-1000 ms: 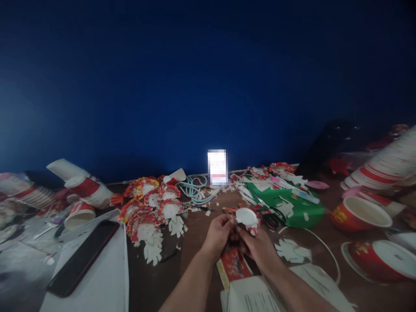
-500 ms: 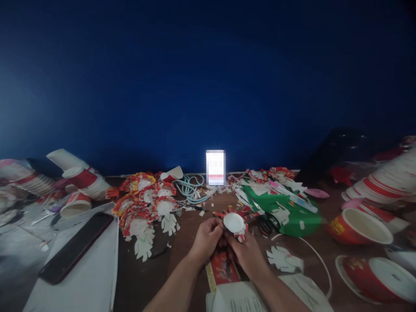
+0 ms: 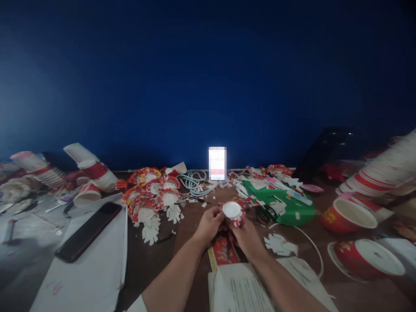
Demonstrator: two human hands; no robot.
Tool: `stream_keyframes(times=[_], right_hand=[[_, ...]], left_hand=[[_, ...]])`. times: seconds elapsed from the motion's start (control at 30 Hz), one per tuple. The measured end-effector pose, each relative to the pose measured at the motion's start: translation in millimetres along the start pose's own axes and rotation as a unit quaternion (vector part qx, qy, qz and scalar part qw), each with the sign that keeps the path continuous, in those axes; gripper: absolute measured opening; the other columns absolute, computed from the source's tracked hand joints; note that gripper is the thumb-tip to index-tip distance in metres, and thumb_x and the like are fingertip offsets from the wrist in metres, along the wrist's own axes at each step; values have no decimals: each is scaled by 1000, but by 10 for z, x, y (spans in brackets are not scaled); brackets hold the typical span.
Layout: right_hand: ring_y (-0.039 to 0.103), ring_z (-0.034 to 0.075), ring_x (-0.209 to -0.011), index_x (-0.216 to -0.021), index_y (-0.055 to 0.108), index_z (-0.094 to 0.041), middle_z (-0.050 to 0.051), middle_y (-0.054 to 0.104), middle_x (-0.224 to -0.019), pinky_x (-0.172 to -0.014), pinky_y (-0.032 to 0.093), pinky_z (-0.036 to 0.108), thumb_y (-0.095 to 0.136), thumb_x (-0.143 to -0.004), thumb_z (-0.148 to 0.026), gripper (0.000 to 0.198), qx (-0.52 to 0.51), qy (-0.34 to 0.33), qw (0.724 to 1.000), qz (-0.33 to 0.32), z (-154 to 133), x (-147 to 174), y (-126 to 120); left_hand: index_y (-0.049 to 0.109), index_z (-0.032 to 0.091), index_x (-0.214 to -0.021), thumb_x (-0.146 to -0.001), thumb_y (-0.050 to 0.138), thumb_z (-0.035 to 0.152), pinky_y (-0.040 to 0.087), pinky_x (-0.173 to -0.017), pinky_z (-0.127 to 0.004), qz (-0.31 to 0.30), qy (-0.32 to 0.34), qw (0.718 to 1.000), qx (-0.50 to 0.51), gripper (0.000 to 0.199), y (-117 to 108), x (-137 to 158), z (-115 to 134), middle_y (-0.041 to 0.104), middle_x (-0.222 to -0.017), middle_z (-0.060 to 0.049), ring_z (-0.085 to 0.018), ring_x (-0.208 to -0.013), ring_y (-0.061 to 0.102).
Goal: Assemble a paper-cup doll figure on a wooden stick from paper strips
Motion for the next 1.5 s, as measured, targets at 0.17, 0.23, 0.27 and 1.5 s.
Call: stream_keyframes(times=[0.17, 0.23, 0.27, 1.5], right_hand=[[45, 12, -44, -68, 56, -21, -2, 55, -50, -43, 31, 24, 60, -76, -36, 17, -11, -24, 1000, 9, -10, -21, 3], [43, 10, -41, -64, 55, -20, -2, 54, -48, -41, 29, 23, 63, -76, -41, 25, -16, -12, 1000, 14, 10, -24, -10], [41, 9, -39, -64, 55, -20, -2, 53, -47, -40, 28, 23, 64, -76, -43, 28, -22, -8, 1000, 14, 11, -24, -12], [48, 9, -41, -83, 69, -16, -1, 62, -54, -36, 29, 21, 74, -66, -46, 35, -132, 1, 991, 35, -42, 12, -23]], left_hand=[[56, 17, -64, -71, 73, 44, 28, -42, -20, 21, 12, 999, -33, 33, -35, -43, 2, 51, -46, 4, -6, -40, 43], [57, 16, -65, -70, 75, 47, 27, -43, -20, 13, 11, 1000, -10, 36, -18, -49, 13, 51, -47, 4, -6, -40, 42], [58, 16, -66, -68, 77, 48, 27, -43, -20, 9, 6, 1000, 10, 38, -10, -49, 15, 51, -47, 5, -6, -40, 41], [71, 10, -78, -69, 82, 36, 27, -45, -19, 28, -22, 996, 81, 29, -39, -33, -11, 54, -53, 3, -4, -45, 41]])
Point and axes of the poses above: each hand's wrist, its own x-axis away from the middle knuckle, its own y-axis out of the palm, z = x × y, the point moved 10 cm from there along -x, towards the middle knuckle
